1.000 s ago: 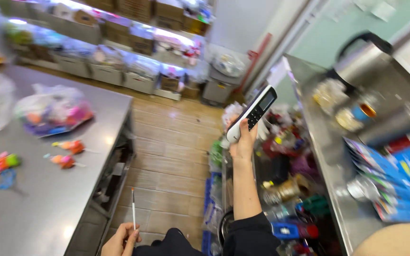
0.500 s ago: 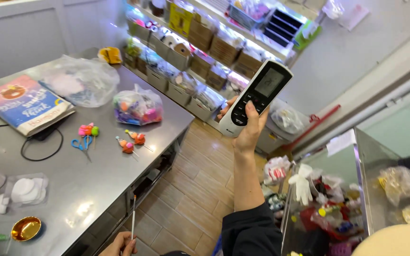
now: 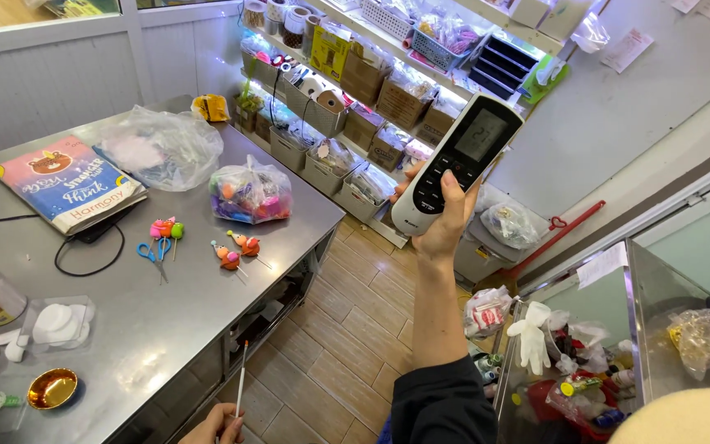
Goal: Decorating small white fondant circles with gold luster dust using a brush.
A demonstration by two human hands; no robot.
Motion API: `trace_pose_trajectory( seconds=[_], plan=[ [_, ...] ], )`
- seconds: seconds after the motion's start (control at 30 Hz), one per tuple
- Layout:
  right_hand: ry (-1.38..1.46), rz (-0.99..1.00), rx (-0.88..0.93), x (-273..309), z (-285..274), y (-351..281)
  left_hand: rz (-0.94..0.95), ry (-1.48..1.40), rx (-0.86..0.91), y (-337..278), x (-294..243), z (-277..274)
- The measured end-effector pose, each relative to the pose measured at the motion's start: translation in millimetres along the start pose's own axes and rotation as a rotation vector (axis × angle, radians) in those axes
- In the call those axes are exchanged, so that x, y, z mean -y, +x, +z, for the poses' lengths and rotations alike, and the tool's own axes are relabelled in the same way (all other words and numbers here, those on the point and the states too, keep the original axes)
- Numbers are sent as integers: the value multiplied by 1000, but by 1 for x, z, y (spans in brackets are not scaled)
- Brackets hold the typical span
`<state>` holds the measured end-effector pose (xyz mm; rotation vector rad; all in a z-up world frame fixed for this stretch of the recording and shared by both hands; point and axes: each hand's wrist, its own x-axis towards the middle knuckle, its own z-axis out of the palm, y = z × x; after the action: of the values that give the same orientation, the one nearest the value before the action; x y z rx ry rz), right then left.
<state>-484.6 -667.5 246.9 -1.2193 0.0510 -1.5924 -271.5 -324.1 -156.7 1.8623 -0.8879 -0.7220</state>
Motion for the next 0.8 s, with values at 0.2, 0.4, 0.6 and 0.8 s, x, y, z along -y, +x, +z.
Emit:
trace_pose_trajectory(
  seconds=[0.2, 0.4, 0.6, 0.8],
  plan=[
    [-11, -17, 12, 8, -9, -3, 73, 45, -43, -5, -10, 9],
    [109, 57, 124, 14, -12, -17, 75, 89, -36, -11, -24, 12],
    [98, 109, 159, 13, -18, -28, 126, 71, -62, -15, -32, 14],
    [199, 101, 224, 11, -12, -3, 53, 127, -52, -10, -23, 16]
  ],
)
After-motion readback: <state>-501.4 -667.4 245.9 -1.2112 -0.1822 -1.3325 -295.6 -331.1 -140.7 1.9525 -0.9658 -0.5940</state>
